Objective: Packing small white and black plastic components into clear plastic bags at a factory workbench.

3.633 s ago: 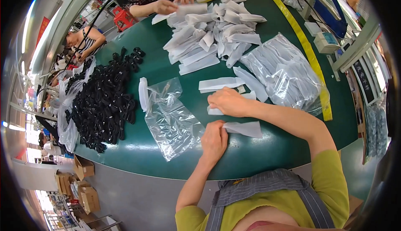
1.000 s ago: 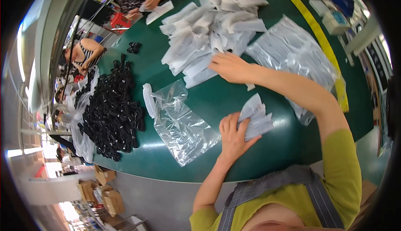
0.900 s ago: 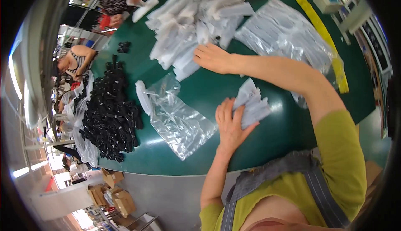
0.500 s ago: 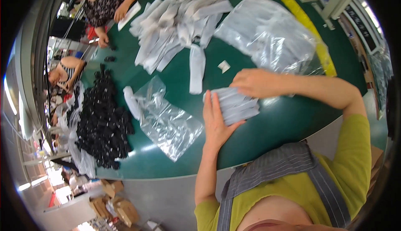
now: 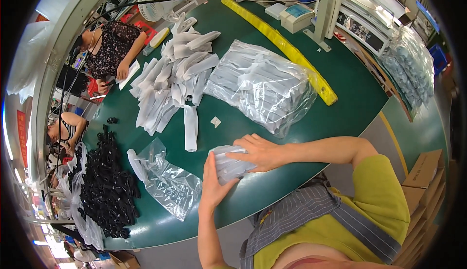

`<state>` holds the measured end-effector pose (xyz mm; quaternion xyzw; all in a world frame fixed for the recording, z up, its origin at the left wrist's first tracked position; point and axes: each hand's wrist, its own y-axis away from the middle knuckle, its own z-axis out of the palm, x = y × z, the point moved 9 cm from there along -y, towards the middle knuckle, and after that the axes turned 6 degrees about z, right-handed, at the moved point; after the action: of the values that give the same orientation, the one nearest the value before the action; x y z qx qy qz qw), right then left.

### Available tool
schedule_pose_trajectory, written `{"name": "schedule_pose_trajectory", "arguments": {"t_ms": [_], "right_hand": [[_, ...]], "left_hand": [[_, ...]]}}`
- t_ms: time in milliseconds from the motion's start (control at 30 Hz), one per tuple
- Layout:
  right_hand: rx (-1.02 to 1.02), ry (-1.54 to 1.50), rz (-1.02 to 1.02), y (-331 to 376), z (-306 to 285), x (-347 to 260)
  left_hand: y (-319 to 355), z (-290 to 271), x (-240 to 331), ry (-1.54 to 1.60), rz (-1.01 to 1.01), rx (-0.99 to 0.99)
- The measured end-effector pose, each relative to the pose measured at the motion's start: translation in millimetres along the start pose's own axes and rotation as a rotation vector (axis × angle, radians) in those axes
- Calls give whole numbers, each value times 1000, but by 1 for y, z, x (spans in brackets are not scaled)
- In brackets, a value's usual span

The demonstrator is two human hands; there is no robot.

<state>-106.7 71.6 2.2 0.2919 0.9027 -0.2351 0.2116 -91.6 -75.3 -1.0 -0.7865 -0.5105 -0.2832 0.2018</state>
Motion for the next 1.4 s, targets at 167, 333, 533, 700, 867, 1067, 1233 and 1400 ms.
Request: {"name": "schedule_pose_trajectory", "arguments": {"t_ms": [167,333,533,700,867,1067,1233,1400], "right_hand": [[139,57,112,29,-26,8],[55,38,136,29,-43,13],[26,-4,163,26,-38,8],[99,62,201,28,-28,7],[64,-20,136,31,-25,9],[232,66,339,99,-121,14],[571,147,732,174,-194,63],[294,-7,689,192,-160,69]], "left_hand": [[2,-9,11,124,17,250],[-15,-20,28,83,71,466],[-46,6,31,311,85,391],[-42,24,18,555,-1,323],[-39,15,14,601,-45,395],[-32,6,66,169,-29,627],[-102,87,163,-154,369,407],[-129,75,144,-286,403,635]]}}
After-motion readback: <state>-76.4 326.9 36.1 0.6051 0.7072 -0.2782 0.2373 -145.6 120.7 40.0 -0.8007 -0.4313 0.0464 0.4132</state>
